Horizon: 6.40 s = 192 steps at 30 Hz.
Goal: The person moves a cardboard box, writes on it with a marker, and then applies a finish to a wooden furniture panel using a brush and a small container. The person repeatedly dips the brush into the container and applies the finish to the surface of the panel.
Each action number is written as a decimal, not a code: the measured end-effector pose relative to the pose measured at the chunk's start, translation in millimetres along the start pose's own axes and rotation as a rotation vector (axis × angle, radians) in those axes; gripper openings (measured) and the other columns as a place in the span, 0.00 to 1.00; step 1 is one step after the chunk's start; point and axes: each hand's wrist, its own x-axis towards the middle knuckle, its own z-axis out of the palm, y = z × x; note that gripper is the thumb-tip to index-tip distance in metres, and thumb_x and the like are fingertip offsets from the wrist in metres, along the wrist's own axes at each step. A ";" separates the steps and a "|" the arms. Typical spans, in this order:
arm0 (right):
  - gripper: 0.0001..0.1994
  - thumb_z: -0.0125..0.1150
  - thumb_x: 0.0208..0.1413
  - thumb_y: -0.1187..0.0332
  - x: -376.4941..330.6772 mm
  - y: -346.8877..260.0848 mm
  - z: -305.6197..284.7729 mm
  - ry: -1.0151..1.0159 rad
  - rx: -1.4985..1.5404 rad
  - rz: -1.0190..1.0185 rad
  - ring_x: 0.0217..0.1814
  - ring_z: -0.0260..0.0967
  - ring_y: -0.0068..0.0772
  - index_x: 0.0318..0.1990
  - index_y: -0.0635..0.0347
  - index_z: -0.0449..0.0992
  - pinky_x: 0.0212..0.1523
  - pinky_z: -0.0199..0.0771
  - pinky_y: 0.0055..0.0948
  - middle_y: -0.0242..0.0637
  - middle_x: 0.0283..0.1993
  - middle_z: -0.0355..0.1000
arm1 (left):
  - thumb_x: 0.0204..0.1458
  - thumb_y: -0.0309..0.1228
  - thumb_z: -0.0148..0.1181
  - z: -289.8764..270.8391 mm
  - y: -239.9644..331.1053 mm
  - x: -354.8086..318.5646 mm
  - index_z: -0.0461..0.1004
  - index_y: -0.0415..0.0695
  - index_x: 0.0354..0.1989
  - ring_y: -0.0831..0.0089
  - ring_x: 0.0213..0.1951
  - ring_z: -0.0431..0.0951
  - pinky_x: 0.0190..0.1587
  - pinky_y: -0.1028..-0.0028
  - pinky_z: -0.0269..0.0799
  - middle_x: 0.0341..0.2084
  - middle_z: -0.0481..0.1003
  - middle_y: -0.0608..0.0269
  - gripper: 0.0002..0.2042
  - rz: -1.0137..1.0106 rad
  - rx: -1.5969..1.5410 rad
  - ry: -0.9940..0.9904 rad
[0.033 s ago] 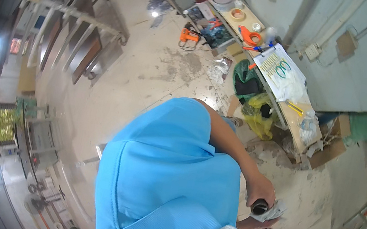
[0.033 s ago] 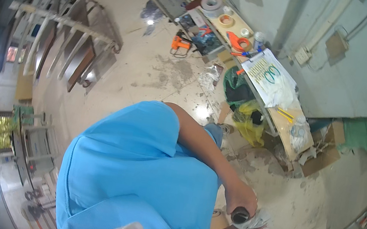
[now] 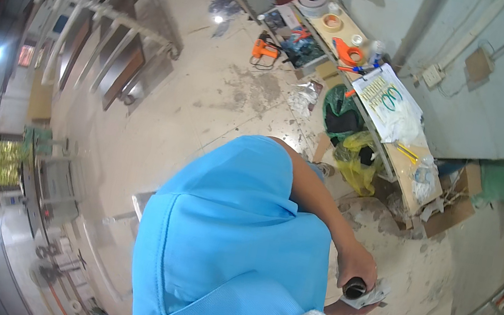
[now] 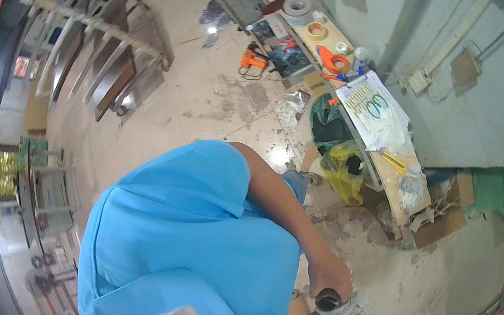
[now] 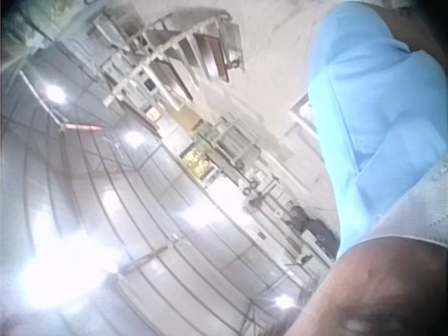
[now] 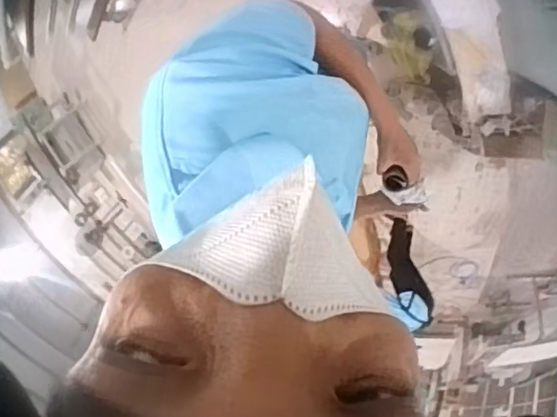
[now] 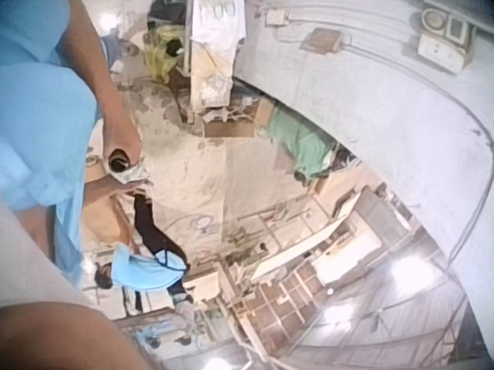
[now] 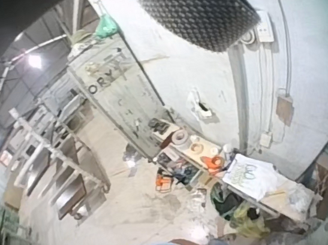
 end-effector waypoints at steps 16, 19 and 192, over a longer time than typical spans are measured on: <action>0.22 0.55 0.70 0.57 -80.0 5.1 -216.2 0.165 0.553 0.135 0.53 0.79 0.34 0.61 0.67 0.75 0.53 0.79 0.30 0.42 0.54 0.79 | 0.36 0.29 0.78 184.9 32.2 127.3 0.78 0.46 0.54 0.53 0.57 0.77 0.57 0.60 0.74 0.56 0.74 0.54 0.30 -0.207 -0.098 -0.289; 0.21 0.55 0.71 0.54 -94.5 -2.0 -236.4 0.319 0.670 0.060 0.48 0.80 0.29 0.57 0.65 0.77 0.48 0.80 0.29 0.39 0.50 0.81 | 0.37 0.26 0.77 193.1 27.5 168.9 0.77 0.45 0.54 0.55 0.59 0.76 0.60 0.62 0.73 0.62 0.71 0.53 0.30 -0.217 -0.097 -0.372; 0.13 0.52 0.71 0.68 -606.9 4.4 -960.2 1.303 0.809 -0.363 0.47 0.76 0.27 0.56 0.66 0.72 0.45 0.78 0.28 0.40 0.50 0.76 | 0.44 0.22 0.77 1142.4 133.1 463.0 0.70 0.43 0.65 0.68 0.60 0.75 0.66 0.65 0.68 0.57 0.76 0.60 0.36 -0.305 -0.272 -1.306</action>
